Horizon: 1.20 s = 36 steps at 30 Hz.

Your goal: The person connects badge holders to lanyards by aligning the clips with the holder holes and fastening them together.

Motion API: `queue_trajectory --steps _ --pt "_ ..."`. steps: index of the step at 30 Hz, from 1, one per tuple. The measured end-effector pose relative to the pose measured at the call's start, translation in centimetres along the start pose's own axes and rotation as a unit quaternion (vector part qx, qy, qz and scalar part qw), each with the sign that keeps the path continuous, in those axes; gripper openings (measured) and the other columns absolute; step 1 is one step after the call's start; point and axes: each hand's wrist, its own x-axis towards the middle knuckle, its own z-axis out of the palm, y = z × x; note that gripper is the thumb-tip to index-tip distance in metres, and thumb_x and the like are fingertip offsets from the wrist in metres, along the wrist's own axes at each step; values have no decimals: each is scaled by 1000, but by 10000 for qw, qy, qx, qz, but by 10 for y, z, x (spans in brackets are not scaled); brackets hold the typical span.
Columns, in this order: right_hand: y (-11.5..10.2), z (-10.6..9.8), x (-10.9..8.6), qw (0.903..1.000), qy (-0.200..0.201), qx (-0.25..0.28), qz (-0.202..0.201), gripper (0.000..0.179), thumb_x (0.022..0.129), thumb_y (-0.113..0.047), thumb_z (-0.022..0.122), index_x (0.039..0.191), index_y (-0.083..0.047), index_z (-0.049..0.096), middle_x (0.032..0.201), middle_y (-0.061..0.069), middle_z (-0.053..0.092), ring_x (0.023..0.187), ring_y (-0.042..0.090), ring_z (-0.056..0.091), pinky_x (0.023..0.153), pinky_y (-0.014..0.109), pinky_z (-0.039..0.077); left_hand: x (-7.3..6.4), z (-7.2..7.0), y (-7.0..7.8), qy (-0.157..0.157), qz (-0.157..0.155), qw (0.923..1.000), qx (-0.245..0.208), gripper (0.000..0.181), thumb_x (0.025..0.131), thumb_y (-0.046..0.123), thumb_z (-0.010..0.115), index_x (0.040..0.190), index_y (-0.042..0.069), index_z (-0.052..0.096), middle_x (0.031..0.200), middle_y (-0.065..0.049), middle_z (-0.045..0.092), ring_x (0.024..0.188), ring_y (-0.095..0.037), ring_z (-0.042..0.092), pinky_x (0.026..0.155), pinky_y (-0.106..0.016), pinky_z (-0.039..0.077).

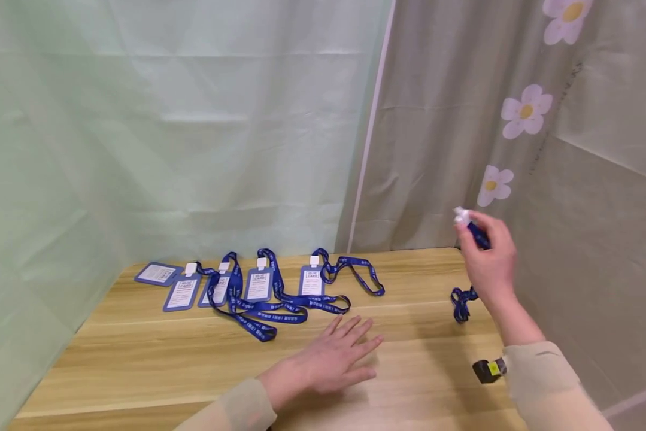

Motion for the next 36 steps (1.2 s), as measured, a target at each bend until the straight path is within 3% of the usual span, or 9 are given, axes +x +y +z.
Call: queue_trajectory --steps 2,5,8,10,12,16,27,30,36 --pt "11 6 -15 9833 -1145 -1123 -862 33 89 -16 81 119 -6 74 100 8 69 90 19 59 78 32 48 -2 0 -2 12 10 10000 -51 67 105 67 21 164 36 18 172 -4 9 156 -28 6 123 -58 9" --pt "30 20 -49 9236 -2641 -2029 -1897 34 85 -26 85 114 -12 77 99 5 72 90 23 60 75 44 51 -7 2 -3 45 57 10000 -31 67 105 66 23 165 35 17 171 -6 12 156 -30 10 123 -59 10" --pt "45 35 -88 8824 -3694 -2158 -1958 30 86 -35 83 110 -16 78 98 -3 70 89 19 59 77 43 52 -12 4 -5 26 100 9999 -3 68 105 65 22 165 34 19 171 -7 15 156 -32 14 122 -59 11" --pt "51 43 -109 8698 -4111 -2100 -1742 28 89 -39 80 110 -20 78 99 -9 68 89 14 56 75 39 50 -15 6 -6 -13 126 9999 -30 68 105 65 23 165 33 20 170 -8 17 155 -33 15 122 -60 12" --pt "53 49 -124 8674 -4284 -1990 -1565 27 91 -41 78 109 -21 78 101 -10 67 93 13 56 79 41 51 -19 8 -7 -76 125 9999 -84 68 105 66 22 164 33 22 170 -7 17 155 -33 15 122 -60 12" --pt "53 61 -140 8768 -4319 -1653 -1318 23 92 -40 77 110 -25 78 107 -10 66 100 15 58 86 47 52 -26 11 -12 -180 67 9997 -169 69 104 67 20 164 33 23 170 -6 17 155 -32 14 122 -60 12" --pt "38 77 -153 8842 -4442 -1189 -817 34 93 -45 74 122 -27 75 121 -9 64 116 19 57 98 52 48 -41 13 -23 -261 -70 9992 -280 70 104 67 20 164 32 24 170 -7 17 155 -33 15 122 -61 13" --pt "35 78 -154 8901 -4359 -996 -882 29 94 -38 75 121 -26 76 121 -10 65 116 18 58 97 52 50 -43 12 -25 -310 -133 9990 -286 70 104 68 20 164 32 24 170 -7 17 155 -32 15 122 -61 13" --pt "35 80 -160 8884 -4333 -810 -1281 22 90 -24 81 112 -30 78 114 -16 65 110 11 59 91 43 54 -45 13 -25 -300 -59 9993 -221 70 104 67 20 164 32 24 170 -8 17 155 -33 16 122 -61 14"
